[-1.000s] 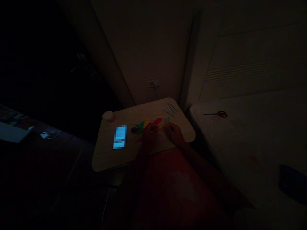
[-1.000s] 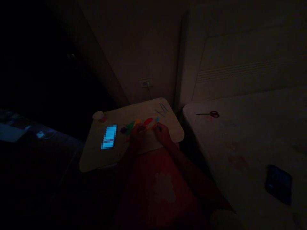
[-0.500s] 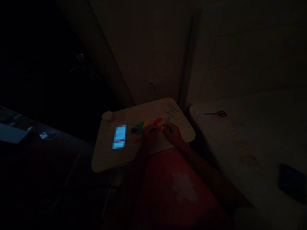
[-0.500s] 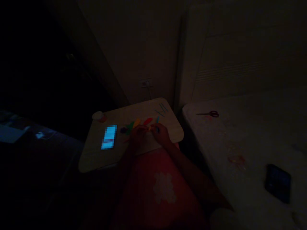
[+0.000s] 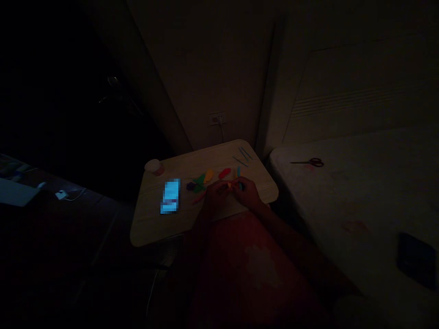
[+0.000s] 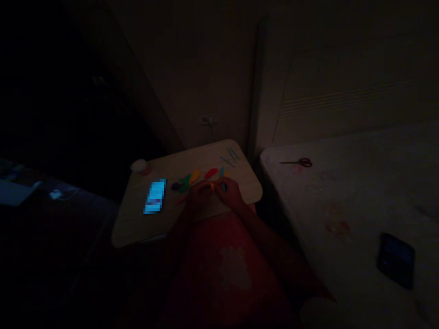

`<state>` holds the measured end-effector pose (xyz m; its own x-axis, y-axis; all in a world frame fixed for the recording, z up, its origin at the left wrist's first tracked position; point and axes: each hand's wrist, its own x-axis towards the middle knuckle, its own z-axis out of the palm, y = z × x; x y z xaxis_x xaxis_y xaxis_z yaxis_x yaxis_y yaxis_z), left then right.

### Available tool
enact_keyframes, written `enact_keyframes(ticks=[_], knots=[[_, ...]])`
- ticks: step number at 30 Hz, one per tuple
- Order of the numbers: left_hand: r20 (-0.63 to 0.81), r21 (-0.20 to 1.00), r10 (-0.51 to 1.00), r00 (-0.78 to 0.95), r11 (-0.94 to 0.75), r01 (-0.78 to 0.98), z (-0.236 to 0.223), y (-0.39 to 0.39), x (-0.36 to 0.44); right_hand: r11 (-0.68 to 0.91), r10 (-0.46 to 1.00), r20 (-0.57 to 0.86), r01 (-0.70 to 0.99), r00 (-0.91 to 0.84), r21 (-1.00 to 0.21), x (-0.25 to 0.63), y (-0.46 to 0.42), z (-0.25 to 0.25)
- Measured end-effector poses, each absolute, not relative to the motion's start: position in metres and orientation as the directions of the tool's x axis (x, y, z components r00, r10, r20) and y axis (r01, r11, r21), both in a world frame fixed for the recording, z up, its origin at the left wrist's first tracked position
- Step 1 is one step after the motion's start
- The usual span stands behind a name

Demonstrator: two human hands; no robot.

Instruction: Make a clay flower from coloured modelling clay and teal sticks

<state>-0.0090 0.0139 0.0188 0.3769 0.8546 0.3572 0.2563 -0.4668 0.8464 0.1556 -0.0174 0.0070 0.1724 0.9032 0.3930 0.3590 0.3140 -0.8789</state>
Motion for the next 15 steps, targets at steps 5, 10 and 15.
enact_keyframes(ticks=[5,10,15], knots=[[0.328,0.866,0.898,0.294,-0.41,0.286,0.0214,0.0171,-0.01,0.307,0.914,0.365,0.286,0.176,-0.908,0.1553,-0.0189,0.0103],[0.262,0.9,0.939,0.222,-0.32,0.295,0.0209,0.0179,-0.0124,0.273,0.918,0.321,0.216,0.233,-0.937,0.156,-0.019,0.0083],[0.304,0.873,0.924,0.231,-0.367,0.322,0.0206,0.018,-0.0118,0.31,0.923,0.349,0.226,0.164,-0.924,0.1556,-0.019,0.0081]])
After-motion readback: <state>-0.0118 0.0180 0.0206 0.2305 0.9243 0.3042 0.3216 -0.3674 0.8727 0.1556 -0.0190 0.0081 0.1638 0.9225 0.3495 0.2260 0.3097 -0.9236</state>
